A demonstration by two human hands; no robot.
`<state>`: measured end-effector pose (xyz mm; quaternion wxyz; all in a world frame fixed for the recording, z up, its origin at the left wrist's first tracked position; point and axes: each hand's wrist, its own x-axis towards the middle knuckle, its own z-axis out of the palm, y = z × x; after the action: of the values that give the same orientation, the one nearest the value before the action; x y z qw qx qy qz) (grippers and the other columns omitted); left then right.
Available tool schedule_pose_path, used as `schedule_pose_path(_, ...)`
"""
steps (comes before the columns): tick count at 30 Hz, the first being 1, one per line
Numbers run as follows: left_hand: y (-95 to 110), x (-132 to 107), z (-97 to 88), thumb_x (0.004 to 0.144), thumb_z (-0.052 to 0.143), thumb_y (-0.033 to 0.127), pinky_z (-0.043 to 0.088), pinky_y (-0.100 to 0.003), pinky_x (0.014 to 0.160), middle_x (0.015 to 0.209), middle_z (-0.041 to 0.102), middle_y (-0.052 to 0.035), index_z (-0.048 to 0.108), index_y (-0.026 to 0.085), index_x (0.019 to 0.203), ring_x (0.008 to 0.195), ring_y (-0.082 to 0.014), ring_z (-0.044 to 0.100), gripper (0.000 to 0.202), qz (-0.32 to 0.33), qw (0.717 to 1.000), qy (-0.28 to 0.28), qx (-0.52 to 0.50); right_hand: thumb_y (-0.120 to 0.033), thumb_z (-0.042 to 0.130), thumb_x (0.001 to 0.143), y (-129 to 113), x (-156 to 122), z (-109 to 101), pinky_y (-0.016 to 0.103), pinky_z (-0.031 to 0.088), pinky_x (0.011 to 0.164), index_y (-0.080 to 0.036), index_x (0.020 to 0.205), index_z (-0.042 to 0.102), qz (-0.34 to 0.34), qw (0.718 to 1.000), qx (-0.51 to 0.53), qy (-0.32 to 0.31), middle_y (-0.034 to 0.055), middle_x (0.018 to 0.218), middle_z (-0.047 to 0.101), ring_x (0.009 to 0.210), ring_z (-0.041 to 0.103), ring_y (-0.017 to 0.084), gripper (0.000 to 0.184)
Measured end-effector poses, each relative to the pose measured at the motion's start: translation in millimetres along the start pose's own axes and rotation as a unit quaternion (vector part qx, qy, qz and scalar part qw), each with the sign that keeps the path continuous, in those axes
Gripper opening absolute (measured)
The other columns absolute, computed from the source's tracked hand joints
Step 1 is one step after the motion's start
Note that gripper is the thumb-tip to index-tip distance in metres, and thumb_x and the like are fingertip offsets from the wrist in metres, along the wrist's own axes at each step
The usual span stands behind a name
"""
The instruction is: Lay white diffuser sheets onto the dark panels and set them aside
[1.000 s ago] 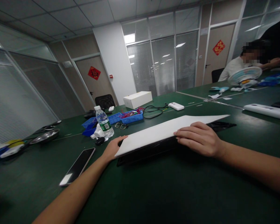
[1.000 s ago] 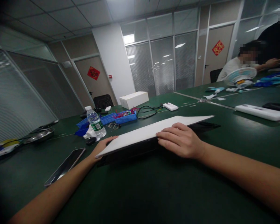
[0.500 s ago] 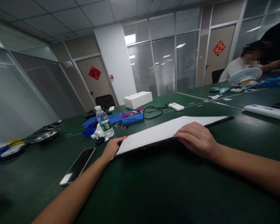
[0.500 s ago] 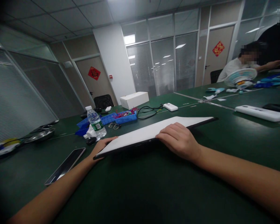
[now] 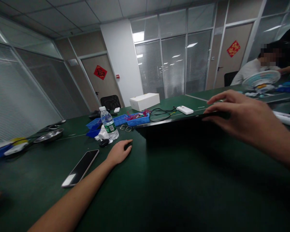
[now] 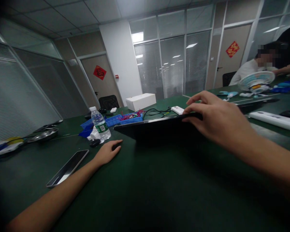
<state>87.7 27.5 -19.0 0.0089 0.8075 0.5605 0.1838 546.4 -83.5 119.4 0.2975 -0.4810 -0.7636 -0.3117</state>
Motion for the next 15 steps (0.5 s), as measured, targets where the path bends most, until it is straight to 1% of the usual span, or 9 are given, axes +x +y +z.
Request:
schedule_pose_path(2, -2, 0, 0.5, 0.095, 0.049, 0.044, 0.045, -0.043, 0.113, 0.140, 0.066, -0.0091, 0.066, 0.020, 0.136, 0.131, -0.0279, 0.060, 0.050, 0.004, 1.000, -0.005, -0.002, -0.059, 0.044, 0.096, 14, 2, -9, 0.032, 0.041, 0.059, -0.022, 0.101, 0.074, 0.010, 0.999, -0.038, -0.011, 0.0091, 0.114, 0.065, 0.076, 0.057, 0.018, 0.048)
schedule_pose_path(3, -2, 0, 0.6, 0.095, 0.049, 0.043, 0.044, -0.043, 0.113, 0.140, 0.066, -0.0087, 0.067, 0.020, 0.134, 0.132, -0.0278, 0.059, 0.049, 0.004, 1.000, -0.007, -0.004, -0.062, 0.044, 0.094, 23, 2, -13, 0.031, 0.038, 0.057, -0.022, 0.101, 0.075, 0.018, 0.998, -0.059, -0.018, 0.0088, 0.108, 0.066, 0.072, 0.055, 0.017, 0.050)
schedule_pose_path(6, -2, 1, 0.6, 0.094, 0.049, 0.042, 0.044, -0.044, 0.114, 0.140, 0.066, -0.0070, 0.071, 0.021, 0.128, 0.133, -0.0273, 0.059, 0.045, 0.007, 1.000, -0.009, -0.013, -0.069, 0.056, 0.086, 53, 1, -18, 0.029, 0.032, 0.053, -0.027, 0.103, 0.076, 0.076, 0.988, -0.120, -0.059, 0.0058, 0.087, 0.067, 0.063, 0.048, 0.014, 0.049)
schedule_pose_path(8, 1, 1, 0.2, 0.094, 0.050, 0.042, 0.044, -0.045, 0.114, 0.140, 0.066, -0.0071, 0.072, 0.021, 0.126, 0.132, -0.0277, 0.060, 0.044, 0.005, 1.000, -0.007, -0.017, -0.072, 0.061, 0.082, 75, -2, -20, 0.028, 0.029, 0.053, -0.029, 0.104, 0.077, 0.119, 0.977, -0.149, -0.092, 0.0041, 0.079, 0.066, 0.060, 0.045, 0.013, 0.051)
schedule_pose_path(10, 4, 2, -0.2, 0.093, 0.050, 0.042, 0.045, -0.046, 0.114, 0.140, 0.067, -0.0073, 0.072, 0.020, 0.126, 0.131, -0.0281, 0.060, 0.045, 0.003, 1.000, -0.006, -0.020, -0.073, 0.062, 0.080, 96, -6, -20, 0.029, 0.027, 0.053, -0.031, 0.106, 0.077, 0.144, 0.968, -0.171, -0.115, 0.0041, 0.080, 0.067, 0.059, 0.043, 0.012, 0.052)
schedule_pose_path(12, 6, 2, -0.4, 0.093, 0.050, 0.042, 0.045, -0.046, 0.113, 0.140, 0.067, -0.0071, 0.072, 0.020, 0.125, 0.131, -0.0282, 0.061, 0.045, 0.001, 1.000, -0.007, -0.022, -0.075, 0.063, 0.077, 112, -9, -19, 0.030, 0.025, 0.054, -0.030, 0.105, 0.078, 0.161, 0.962, -0.184, -0.123, 0.0057, 0.083, 0.068, 0.059, 0.042, 0.012, 0.055)
schedule_pose_path(15, 8, 3, -0.9, 0.093, 0.049, 0.043, 0.045, -0.046, 0.113, 0.141, 0.066, -0.0070, 0.071, 0.021, 0.127, 0.131, -0.0279, 0.061, 0.046, -0.003, 1.000, -0.013, -0.023, -0.079, 0.065, 0.070, 125, -11, -18, 0.030, 0.023, 0.057, -0.027, 0.101, 0.080, 0.188, 0.960, -0.169, -0.121, 0.0080, 0.085, 0.070, 0.059, 0.036, 0.011, 0.061)
